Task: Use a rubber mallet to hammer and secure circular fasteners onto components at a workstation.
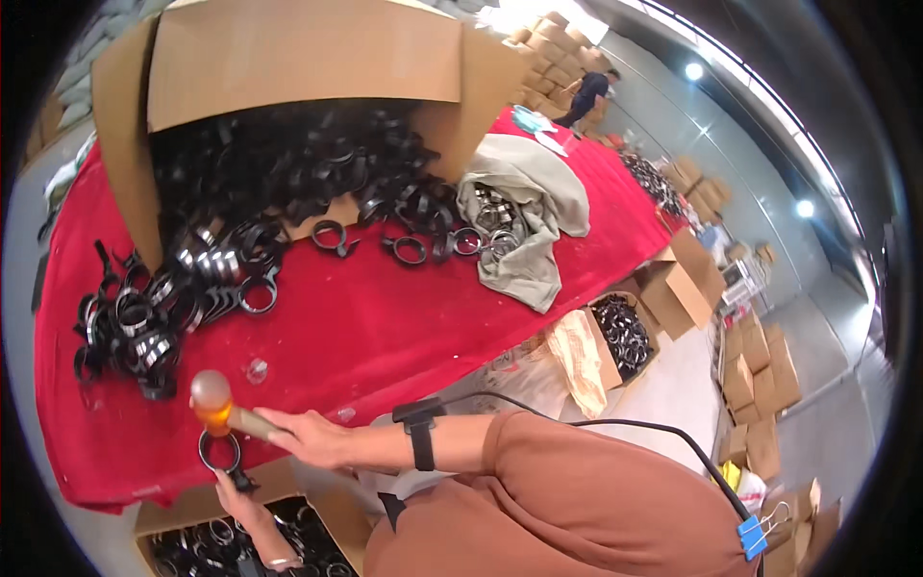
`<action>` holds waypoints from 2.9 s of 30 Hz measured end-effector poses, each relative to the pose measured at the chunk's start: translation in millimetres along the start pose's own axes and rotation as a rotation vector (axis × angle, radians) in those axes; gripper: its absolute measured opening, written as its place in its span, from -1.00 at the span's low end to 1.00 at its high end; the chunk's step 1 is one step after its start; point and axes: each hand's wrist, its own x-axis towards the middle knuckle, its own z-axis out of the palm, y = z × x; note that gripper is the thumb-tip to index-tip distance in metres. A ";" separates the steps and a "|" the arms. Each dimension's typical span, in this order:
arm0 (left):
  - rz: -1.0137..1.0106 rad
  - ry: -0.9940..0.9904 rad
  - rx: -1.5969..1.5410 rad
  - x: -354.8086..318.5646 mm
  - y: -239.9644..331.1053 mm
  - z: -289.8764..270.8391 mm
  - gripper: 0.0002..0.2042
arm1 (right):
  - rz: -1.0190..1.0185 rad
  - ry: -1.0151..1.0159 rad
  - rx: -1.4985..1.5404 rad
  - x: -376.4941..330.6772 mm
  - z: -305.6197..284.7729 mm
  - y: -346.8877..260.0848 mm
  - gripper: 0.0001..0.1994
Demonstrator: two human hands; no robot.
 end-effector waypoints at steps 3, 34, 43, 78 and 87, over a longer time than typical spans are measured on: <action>-0.021 -0.036 -0.046 3.9 -3.5 9.5 -0.68 | 0.015 -0.082 0.089 -23.7 -36.8 -57.7 -0.45; -0.164 -0.140 -0.064 11.3 2.5 3.1 -0.60 | -0.016 0.010 -0.278 -53.9 7.0 26.9 -0.49; -0.187 -0.117 0.114 -5.1 17.3 19.3 -0.56 | 0.166 -0.009 -0.222 -54.4 0.6 10.3 -0.56; 0.079 0.081 0.519 -0.3 5.1 9.4 -0.59 | -0.138 -0.070 -0.444 76.5 49.3 -68.8 -0.63; 0.174 0.103 0.623 -9.8 18.8 19.4 -0.56 | -0.042 -0.039 -0.492 61.0 39.2 -30.4 -0.59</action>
